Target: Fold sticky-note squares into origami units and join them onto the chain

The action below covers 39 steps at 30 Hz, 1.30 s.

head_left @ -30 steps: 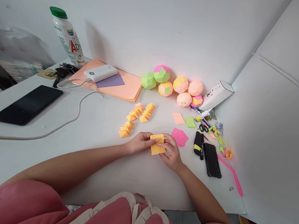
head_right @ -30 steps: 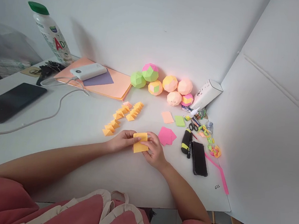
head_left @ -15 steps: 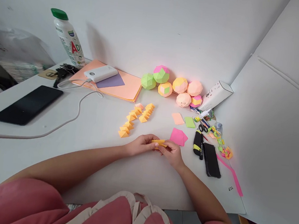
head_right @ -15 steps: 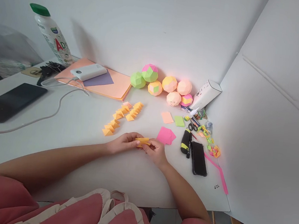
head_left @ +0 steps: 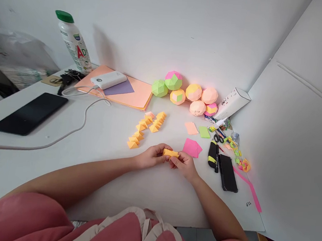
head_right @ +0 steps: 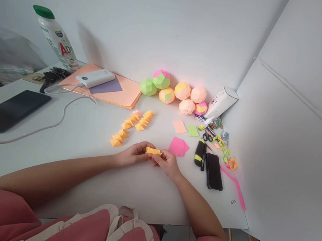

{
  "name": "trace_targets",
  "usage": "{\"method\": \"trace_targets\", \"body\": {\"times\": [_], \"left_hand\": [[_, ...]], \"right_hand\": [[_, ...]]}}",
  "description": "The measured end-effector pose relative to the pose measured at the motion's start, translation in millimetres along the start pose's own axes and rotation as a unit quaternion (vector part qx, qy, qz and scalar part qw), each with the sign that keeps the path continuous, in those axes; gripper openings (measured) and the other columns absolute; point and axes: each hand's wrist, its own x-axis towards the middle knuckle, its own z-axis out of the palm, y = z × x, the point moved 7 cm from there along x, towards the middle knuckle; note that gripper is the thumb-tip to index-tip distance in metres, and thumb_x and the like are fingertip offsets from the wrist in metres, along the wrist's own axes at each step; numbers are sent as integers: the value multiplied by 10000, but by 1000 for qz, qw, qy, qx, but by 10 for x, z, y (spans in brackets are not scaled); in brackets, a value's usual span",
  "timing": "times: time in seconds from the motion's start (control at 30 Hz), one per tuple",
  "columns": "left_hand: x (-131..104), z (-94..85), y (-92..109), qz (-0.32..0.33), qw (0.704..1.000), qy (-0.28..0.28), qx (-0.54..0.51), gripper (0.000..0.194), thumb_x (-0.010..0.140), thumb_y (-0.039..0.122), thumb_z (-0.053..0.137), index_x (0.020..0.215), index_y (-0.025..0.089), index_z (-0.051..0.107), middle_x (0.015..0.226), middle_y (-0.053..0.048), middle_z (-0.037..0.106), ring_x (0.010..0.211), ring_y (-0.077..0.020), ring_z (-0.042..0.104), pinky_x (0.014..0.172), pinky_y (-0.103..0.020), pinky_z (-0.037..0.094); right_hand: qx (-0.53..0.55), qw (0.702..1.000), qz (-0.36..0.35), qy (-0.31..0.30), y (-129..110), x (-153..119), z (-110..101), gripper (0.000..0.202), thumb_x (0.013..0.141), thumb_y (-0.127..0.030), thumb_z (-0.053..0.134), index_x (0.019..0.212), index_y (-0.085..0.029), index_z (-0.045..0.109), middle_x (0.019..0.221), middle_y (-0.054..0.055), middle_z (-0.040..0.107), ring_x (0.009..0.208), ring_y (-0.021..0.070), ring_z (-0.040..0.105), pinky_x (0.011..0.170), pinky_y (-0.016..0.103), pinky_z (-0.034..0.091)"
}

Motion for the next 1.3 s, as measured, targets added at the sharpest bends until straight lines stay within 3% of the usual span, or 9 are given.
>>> {"method": "trace_targets", "body": {"times": [0.1, 0.27, 0.47, 0.77, 1.3], "left_hand": [[19, -33, -33, -14, 1000, 27, 6, 393, 782, 422, 598, 1050, 160, 479, 920, -62, 641, 844, -164, 605, 740, -308, 464], [31, -112, -76, -43, 994, 84, 62, 341, 762, 464, 594, 862, 140, 552, 708, -9, 592, 650, -117, 544, 604, -253, 433], [16, -119, -90, -43, 993, 75, 85, 328, 783, 473, 560, 820, 147, 557, 658, 13, 555, 610, -100, 507, 571, -232, 404], [31, -102, -60, -24, 997, 66, 39, 293, 786, 446, 569, 803, 155, 545, 664, 18, 564, 624, -104, 530, 607, -246, 437], [18, -83, -24, -16, 998, 56, 34, 336, 783, 471, 573, 881, 149, 575, 751, -33, 637, 715, -141, 585, 707, -304, 482]], "right_hand": [[3, 1000, -4, 19, -9, 2, -19, 269, 756, -415, 634, 734, -156, 566, 654, 10, 649, 521, 105, 595, 516, 233, 490], [-4, 999, -2, 50, -31, -4, -31, 313, 738, -439, 645, 663, -160, 524, 612, 13, 647, 479, 110, 592, 470, 227, 476], [-18, 999, 12, 41, -31, -19, -20, 337, 775, -456, 599, 646, -157, 510, 587, 13, 633, 468, 105, 585, 467, 221, 470], [-37, 999, 12, -7, -35, -2, 37, 293, 759, -413, 623, 894, -153, 609, 785, 36, 677, 554, 104, 607, 531, 238, 488], [-19, 1000, 19, 13, 15, 15, -4, 314, 755, -448, 614, 749, -135, 593, 652, 30, 662, 506, 106, 611, 497, 226, 492]]}}
